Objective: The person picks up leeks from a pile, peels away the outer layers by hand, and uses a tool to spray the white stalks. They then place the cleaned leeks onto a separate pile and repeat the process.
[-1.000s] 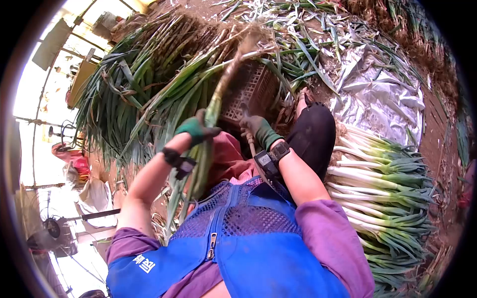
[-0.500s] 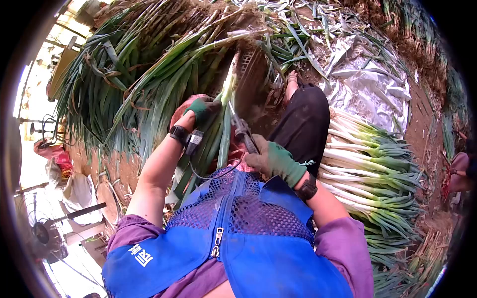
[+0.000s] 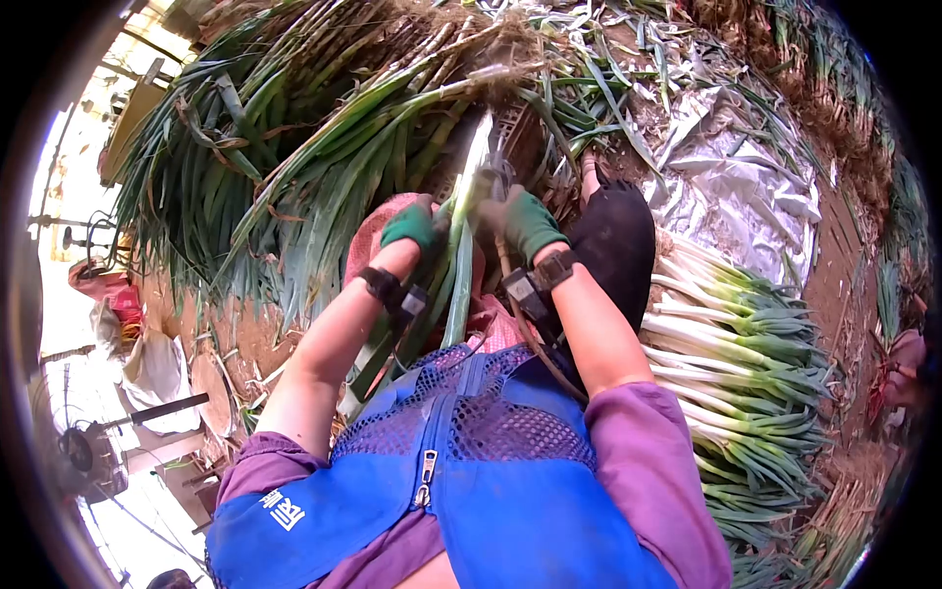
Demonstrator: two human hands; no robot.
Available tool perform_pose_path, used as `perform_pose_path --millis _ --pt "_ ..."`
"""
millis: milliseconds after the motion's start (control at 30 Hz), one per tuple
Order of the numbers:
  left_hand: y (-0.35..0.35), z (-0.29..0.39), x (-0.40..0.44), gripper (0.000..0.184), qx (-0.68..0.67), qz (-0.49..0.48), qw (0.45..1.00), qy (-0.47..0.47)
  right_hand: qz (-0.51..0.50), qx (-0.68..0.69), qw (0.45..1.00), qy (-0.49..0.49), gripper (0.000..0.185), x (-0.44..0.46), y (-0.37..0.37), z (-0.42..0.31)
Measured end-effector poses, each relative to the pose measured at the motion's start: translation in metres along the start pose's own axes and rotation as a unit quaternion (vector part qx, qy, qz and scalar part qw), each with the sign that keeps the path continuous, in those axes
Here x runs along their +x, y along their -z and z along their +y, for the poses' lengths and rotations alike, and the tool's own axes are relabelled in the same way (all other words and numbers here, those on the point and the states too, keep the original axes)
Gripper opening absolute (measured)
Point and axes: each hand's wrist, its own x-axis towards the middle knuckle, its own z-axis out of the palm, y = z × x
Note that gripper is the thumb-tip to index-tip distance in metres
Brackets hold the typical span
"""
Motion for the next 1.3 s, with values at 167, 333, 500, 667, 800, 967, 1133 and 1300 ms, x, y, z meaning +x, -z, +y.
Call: perform_pose_path --millis 167,333,500,667,800,967,1133,1300 --pt "-0.015 -0.012 0.009 0.037 0.125 0.166 0.954 -0.218 -0.085 0.012 0.994 0.069 0.053 -0.071 0.006 0.000" --pt "0.013 0.018 0.001 0.047 0.081 -0.060 0.990 -0.102 -0.072 0.021 0.997 0.007 0.057 -0.096 -0.004 0.021" --pt "-0.005 0.030 0.011 0.057 0.116 -0.034 0.990 -0.073 -0.022 -0.005 0.998 0.053 0.065 -0.068 -0.001 0.019" --pt "0.000 0.021 0.029 0.061 -0.006 -0.137 0.988 -0.065 -0.008 -0.009 0.999 0.047 0.074 0.014 0.003 -0.002" --pt "0.007 -0.003 0.019 0.051 -0.139 -0.175 0.972 -0.079 -0.036 0.022 0.999 -0.001 0.075 0.049 0.008 -0.003" --pt "0.014 -0.004 0.006 0.042 -0.194 -0.180 0.963 -0.050 -0.043 -0.012 0.999 0.011 0.083 0.007 -0.002 0.003" --pt "0.019 -0.010 0.018 0.040 -0.170 -0.217 0.959 -0.059 -0.083 0.043 0.996 0.006 0.057 -0.039 -0.022 0.036" --pt "0.021 -0.006 0.033 0.046 -0.042 -0.251 0.962 -0.099 -0.039 0.098 0.994 -0.038 0.059 -0.039 -0.012 0.032"
